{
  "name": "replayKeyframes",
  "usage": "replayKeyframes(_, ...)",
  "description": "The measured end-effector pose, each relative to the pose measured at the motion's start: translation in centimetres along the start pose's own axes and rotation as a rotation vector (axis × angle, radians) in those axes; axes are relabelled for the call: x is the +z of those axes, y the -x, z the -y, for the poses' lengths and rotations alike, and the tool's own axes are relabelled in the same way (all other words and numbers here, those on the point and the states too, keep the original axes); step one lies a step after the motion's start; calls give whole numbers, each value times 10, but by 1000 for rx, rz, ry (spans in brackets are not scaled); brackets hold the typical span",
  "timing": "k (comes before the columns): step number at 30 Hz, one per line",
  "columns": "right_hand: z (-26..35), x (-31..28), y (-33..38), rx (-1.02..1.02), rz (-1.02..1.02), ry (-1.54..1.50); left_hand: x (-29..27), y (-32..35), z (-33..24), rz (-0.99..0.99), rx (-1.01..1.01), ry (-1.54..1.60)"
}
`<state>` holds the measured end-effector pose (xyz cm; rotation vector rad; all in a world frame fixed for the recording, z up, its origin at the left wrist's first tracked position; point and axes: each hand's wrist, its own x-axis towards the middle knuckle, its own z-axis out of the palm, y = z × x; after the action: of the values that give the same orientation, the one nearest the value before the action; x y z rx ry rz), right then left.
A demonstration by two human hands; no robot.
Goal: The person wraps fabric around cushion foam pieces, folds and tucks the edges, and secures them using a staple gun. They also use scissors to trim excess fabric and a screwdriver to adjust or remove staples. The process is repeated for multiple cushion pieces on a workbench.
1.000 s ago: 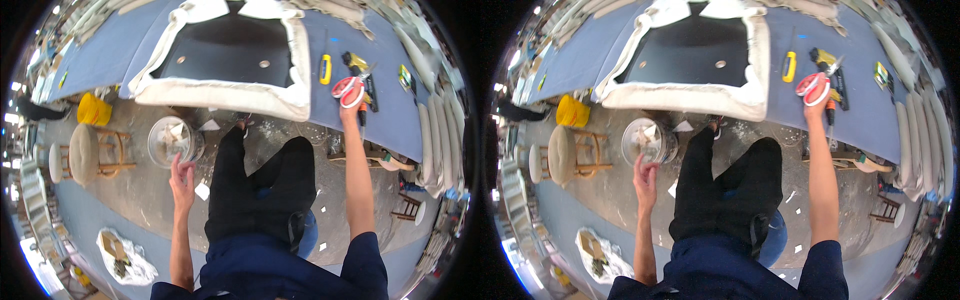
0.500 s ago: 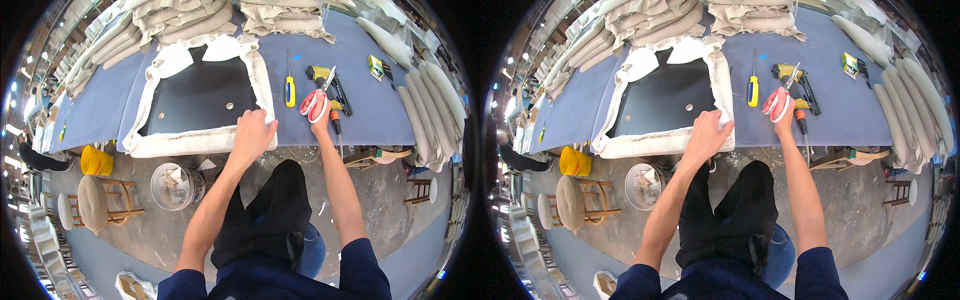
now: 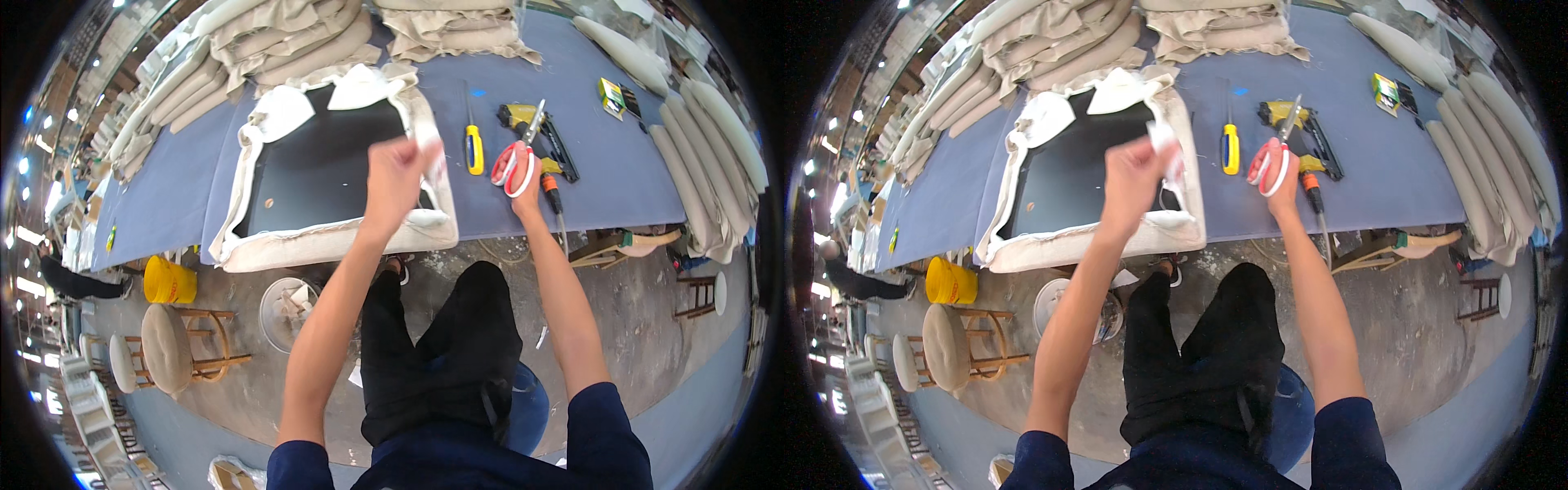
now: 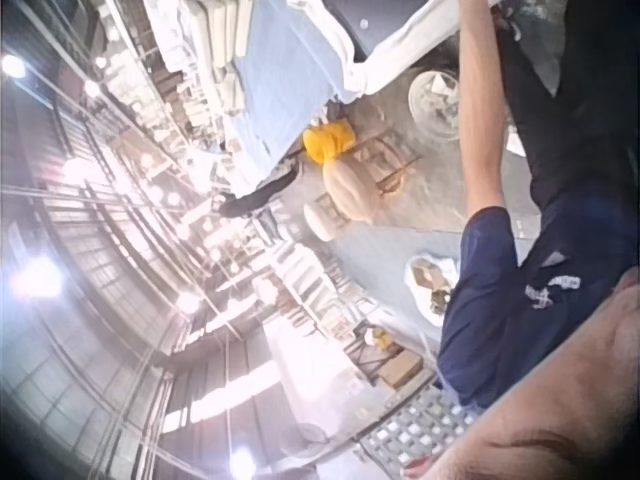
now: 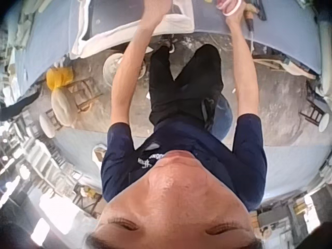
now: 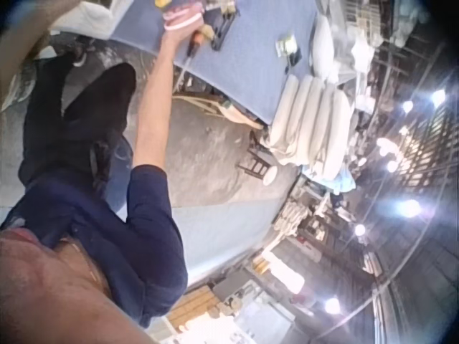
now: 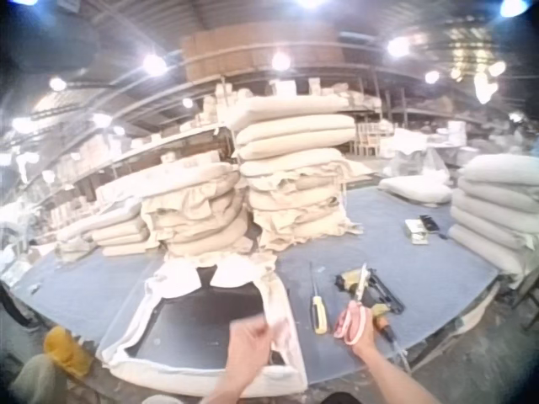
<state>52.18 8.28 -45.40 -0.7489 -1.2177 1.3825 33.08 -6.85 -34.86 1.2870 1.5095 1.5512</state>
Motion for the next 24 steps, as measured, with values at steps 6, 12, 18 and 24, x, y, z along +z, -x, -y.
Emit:
replayKeyframes(6, -9, -9, -7, 52, 8, -141, -55, 20, -65, -270, 134, 155)
replayKeyframes(12, -3, -3, 3, -68, 12, 99, -135, 231, 23, -339, -308, -263)
replayKeyframes(18, -48, -12, -17, -134, -53, 238, -268, 361, 172, -644, -578, -695)
replayKeyframes(24, -19, -45, -88, -220, 38, 1196, -300, 276, 81, -778, -16, -1001)
